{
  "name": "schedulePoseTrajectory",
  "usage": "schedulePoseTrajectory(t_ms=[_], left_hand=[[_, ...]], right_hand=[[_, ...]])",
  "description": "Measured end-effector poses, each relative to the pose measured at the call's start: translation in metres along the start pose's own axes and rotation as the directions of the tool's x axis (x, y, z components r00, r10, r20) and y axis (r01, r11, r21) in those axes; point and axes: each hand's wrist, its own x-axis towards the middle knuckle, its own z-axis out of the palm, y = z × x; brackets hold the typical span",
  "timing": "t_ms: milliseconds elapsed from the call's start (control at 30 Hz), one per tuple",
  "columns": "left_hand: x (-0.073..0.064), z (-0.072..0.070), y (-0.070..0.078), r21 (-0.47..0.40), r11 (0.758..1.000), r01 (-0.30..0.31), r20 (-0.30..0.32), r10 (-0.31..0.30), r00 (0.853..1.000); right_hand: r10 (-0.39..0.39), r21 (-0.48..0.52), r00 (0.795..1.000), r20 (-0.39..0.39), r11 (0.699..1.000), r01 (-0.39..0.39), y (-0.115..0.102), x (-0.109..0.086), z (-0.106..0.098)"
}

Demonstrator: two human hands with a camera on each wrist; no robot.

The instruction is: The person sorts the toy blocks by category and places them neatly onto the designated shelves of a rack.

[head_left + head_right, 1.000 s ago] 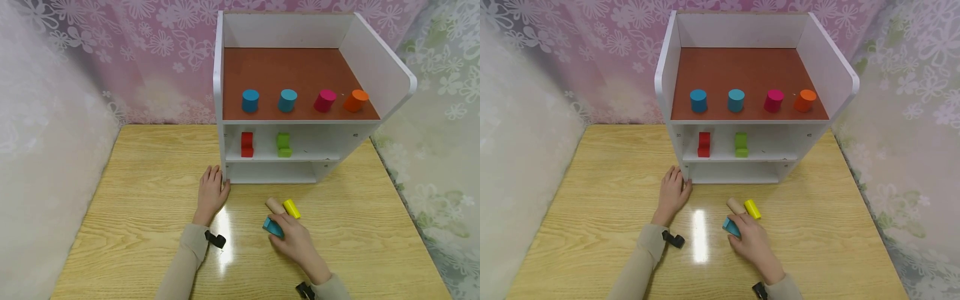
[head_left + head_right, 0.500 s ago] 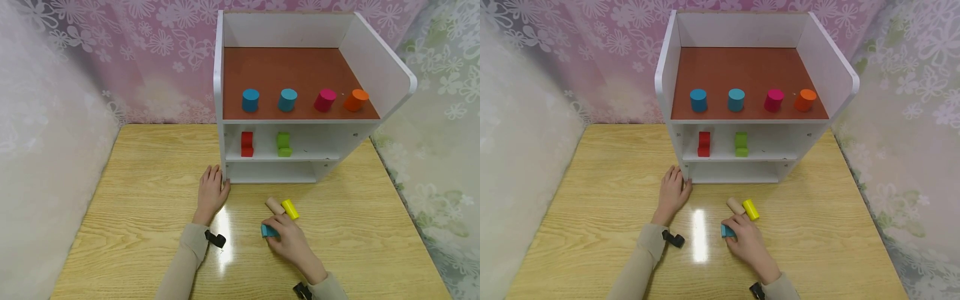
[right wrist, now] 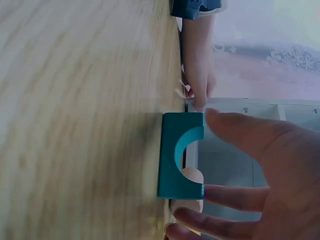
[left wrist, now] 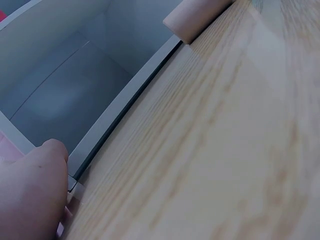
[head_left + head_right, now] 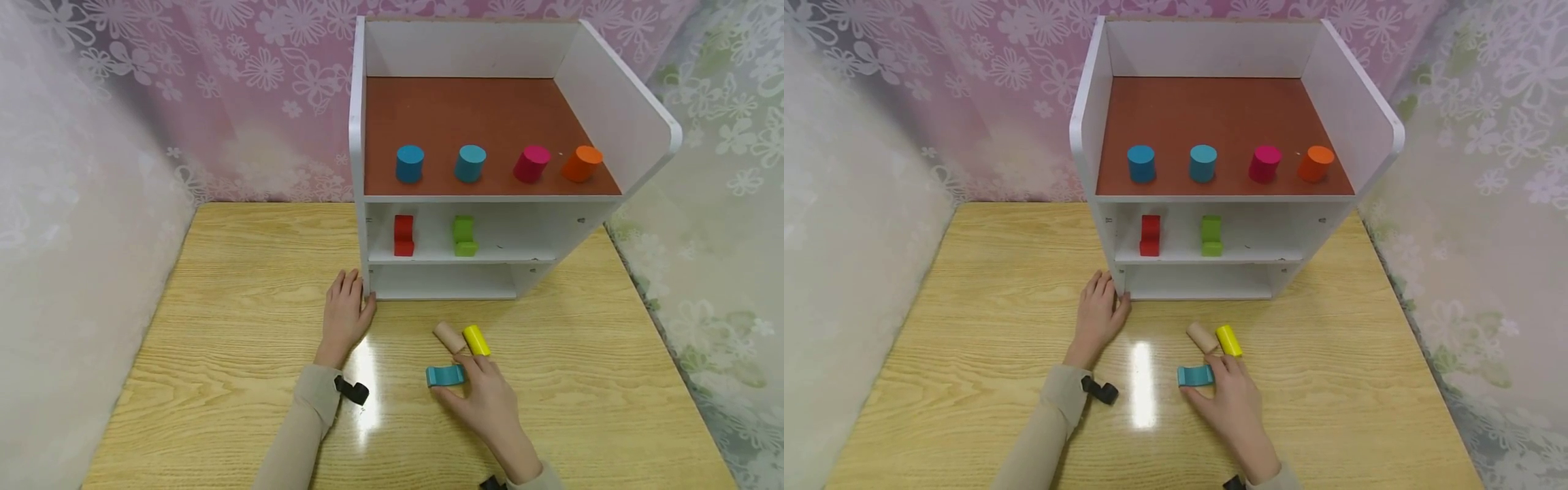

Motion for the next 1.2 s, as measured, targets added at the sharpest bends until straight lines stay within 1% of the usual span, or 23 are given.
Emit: schedulePoseTrajectory(t_ms=[100, 200, 367, 533, 800, 1100, 1200], left_hand=[[0.000, 0.000, 0.000, 0.002, 1.000, -0.001, -0.001, 0.001, 1.000], [0.000, 0.000, 0.000, 0.003, 1.000, -0.003, 0.002, 0.003, 1.000], [0.000, 0.000, 0.000, 0.001, 1.000, -0.002, 0.003, 0.002, 1.000], [0.000, -0.001, 0.000, 0.000, 1.000, -0.004, 0.001, 0.004, 1.000], [-0.001, 0.000, 0.000, 0.004, 1.000, -0.009, -0.004, 0.009, 1.000], [-0.001, 0.001, -0.001, -0.001, 1.000, -0.005, -0.010, 0.005, 1.000], [-0.001, 0.002, -0.002, 0.005, 1.000, -0.005, -0.008, 0.006, 1.000]], right_hand=[[0.052, -0.024, 0.998, 0.027, 0.998, -0.051, -0.001, -0.001, 0.002], [0.078, -0.042, 0.997, 0.028, 0.996, -0.077, -0.003, 0.000, 0.006], [0.099, -0.032, 0.995, 0.016, 0.995, -0.098, -0.007, 0.001, 0.009], [0.126, -0.025, 0.991, 0.046, 0.992, -0.125, -0.009, 0.002, 0.009], [0.167, 0.006, 0.982, 0.091, 0.986, -0.168, -0.012, 0.003, 0.003], [0.211, 0.002, 0.971, 0.111, 0.977, -0.213, -0.011, 0.004, -0.002], [0.197, -0.009, 0.976, 0.097, 0.980, -0.197, -0.010, 0.004, -0.003]])
